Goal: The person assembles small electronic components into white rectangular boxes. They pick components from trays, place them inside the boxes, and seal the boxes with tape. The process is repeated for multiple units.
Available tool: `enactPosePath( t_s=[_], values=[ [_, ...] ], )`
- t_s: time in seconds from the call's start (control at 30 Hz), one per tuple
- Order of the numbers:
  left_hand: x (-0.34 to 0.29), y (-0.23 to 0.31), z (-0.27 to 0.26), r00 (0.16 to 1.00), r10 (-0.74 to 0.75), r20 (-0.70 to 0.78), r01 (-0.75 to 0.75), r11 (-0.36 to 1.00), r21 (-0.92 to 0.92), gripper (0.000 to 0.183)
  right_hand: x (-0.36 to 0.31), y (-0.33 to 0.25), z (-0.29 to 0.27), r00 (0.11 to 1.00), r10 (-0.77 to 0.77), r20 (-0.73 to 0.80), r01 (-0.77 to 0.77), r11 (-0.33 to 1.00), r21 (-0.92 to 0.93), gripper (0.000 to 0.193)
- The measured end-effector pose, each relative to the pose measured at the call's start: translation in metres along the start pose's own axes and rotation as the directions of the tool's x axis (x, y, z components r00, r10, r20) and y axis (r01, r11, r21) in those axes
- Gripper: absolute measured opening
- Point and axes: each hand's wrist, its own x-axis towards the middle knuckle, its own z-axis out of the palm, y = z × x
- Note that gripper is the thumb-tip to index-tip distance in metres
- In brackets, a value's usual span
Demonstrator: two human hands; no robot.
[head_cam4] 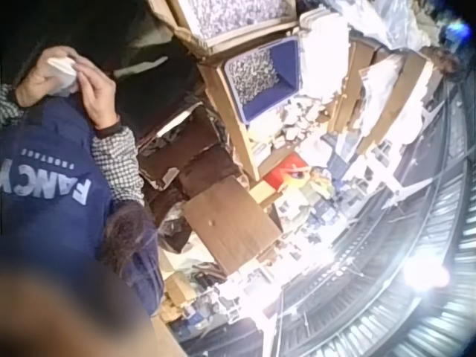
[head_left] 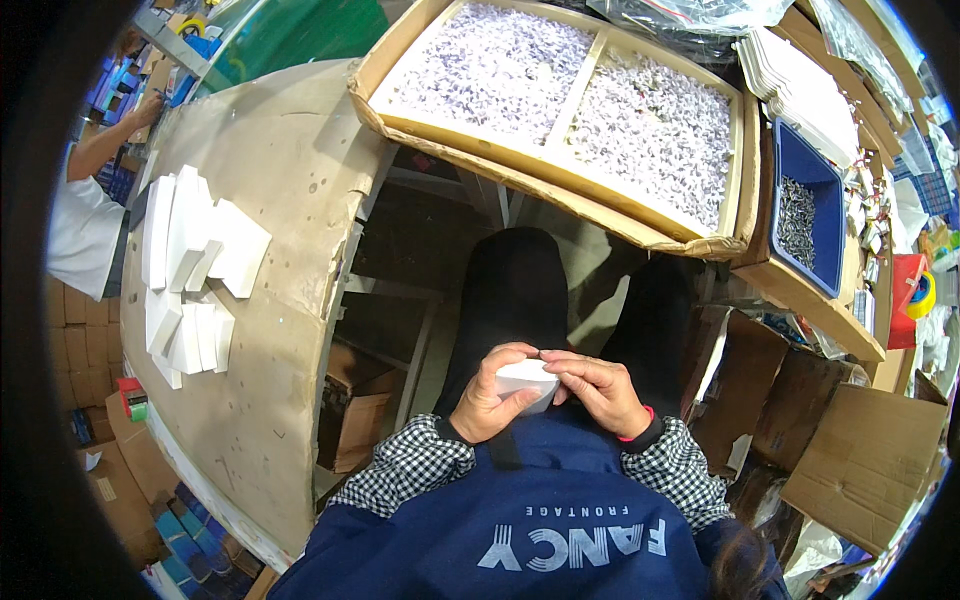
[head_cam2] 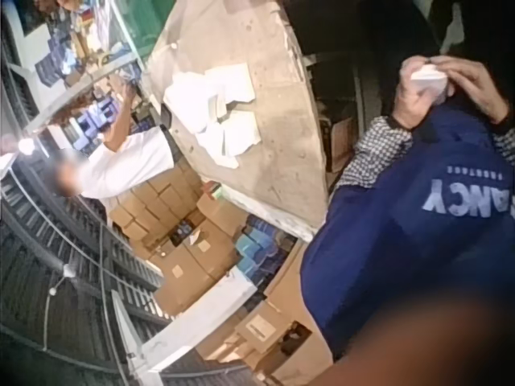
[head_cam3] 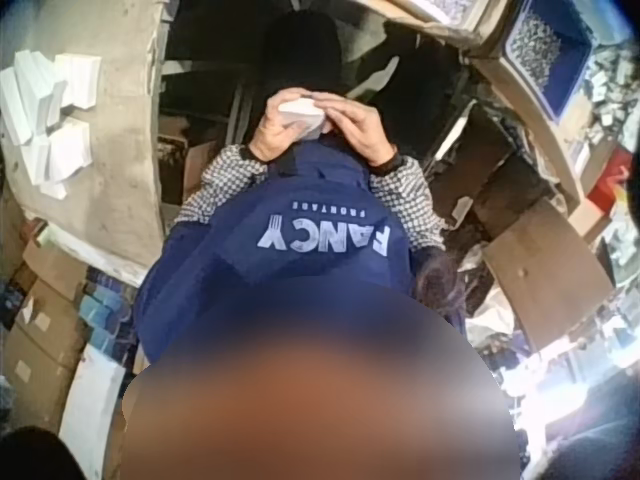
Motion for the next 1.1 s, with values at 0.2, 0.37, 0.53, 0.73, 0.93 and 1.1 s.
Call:
enactPosePath(
  t_s=[0.2, 0.37, 0.53, 0.73, 0.93, 1.1],
  values=[
    [-0.005, -0.003, -0.005, 0.999, -0.043, -0.031, 0.041, 0.998, -0.056, 0.046, 0.005, -0.001, 0.005, 0.970, -0.242, 0.025, 0.238, 0.920, -0.312, 0.031],
    [-0.006, -0.004, 0.000, 0.993, -0.068, -0.092, 0.070, 0.997, 0.026, 0.047, 0.008, 0.002, 0.011, 0.978, -0.208, -0.028, 0.178, 0.894, -0.412, 0.032],
    [-0.002, 0.001, -0.008, 0.999, 0.014, -0.045, -0.014, 1.000, -0.018, 0.039, 0.006, 0.001, 0.009, 0.974, -0.225, -0.019, 0.200, 0.898, -0.393, 0.031],
    [-0.007, 0.011, -0.020, 0.998, -0.060, -0.014, 0.059, 0.996, -0.072, 0.024, -0.001, 0.008, 0.014, 0.993, -0.059, -0.099, 0.043, 0.986, -0.159, 0.025],
    [-0.005, 0.028, -0.011, 0.994, -0.020, -0.110, 0.014, 0.998, -0.062, 0.023, 0.004, -0.007, 0.018, 0.988, -0.043, -0.149, 0.027, 0.994, -0.105, 0.024],
    [0.000, 0.033, -0.022, 0.982, 0.169, -0.085, -0.147, 0.964, 0.223, 0.024, 0.019, -0.005, 0.012, 0.968, -0.249, -0.026, 0.235, 0.941, -0.244, 0.022]
  ],
)
